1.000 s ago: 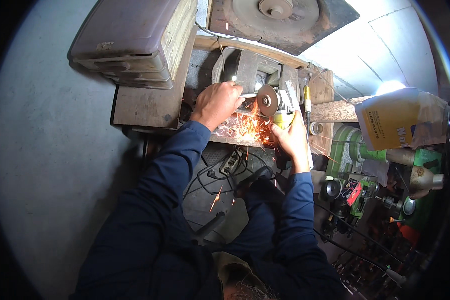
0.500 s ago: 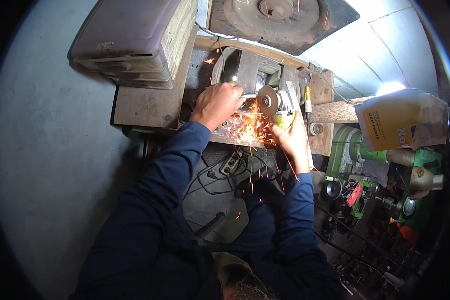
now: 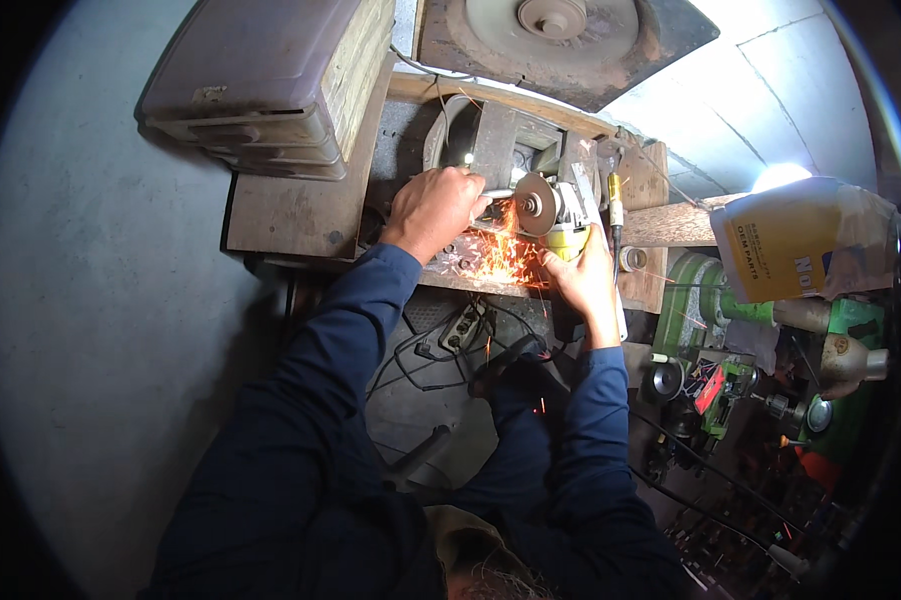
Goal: The person picks up a metal rod, walks through a workshop, and uses a handheld grinder to smooth or shape the end of the rod while holding it against a workbench.
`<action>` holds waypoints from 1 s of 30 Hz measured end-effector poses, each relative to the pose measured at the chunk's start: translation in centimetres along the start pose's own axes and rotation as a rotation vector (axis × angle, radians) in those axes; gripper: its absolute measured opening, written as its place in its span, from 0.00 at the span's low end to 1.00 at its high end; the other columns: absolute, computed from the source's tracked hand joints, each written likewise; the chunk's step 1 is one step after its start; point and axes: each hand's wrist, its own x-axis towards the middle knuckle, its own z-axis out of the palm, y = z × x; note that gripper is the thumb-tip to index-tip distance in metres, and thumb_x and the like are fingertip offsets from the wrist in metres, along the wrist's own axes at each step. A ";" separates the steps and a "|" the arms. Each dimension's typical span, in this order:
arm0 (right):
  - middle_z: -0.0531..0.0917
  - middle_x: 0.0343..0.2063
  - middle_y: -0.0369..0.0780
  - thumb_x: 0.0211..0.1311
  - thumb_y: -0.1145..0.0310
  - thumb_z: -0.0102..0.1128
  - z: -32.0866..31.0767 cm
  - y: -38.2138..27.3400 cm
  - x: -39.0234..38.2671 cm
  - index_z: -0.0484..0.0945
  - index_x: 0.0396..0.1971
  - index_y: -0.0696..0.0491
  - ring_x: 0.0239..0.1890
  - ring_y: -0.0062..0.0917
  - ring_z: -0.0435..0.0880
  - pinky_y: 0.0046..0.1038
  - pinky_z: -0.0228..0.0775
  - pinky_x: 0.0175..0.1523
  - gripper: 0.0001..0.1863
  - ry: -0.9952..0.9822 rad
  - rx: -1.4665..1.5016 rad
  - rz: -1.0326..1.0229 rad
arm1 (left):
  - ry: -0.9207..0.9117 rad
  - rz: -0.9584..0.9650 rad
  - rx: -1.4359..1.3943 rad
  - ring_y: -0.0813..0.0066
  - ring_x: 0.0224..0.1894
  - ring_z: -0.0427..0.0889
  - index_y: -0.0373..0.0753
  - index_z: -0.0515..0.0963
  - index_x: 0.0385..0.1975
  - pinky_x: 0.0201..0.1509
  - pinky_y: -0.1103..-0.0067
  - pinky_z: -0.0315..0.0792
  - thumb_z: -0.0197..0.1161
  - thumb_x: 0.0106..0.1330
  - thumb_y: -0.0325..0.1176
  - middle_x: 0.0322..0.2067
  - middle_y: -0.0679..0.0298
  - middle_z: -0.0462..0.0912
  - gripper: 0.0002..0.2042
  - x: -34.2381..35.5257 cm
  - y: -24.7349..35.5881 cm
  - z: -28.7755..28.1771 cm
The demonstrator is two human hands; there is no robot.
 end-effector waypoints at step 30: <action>0.85 0.46 0.54 0.51 0.61 0.77 -0.2 -0.2 -0.1 0.69 0.58 0.60 0.51 0.46 0.86 0.40 0.77 0.56 0.37 -0.048 0.025 0.094 | -0.048 -0.017 0.023 0.50 0.32 0.87 0.39 0.85 0.28 0.38 0.60 0.81 0.65 0.67 0.43 0.28 0.52 0.86 0.13 0.1 0.1 0.1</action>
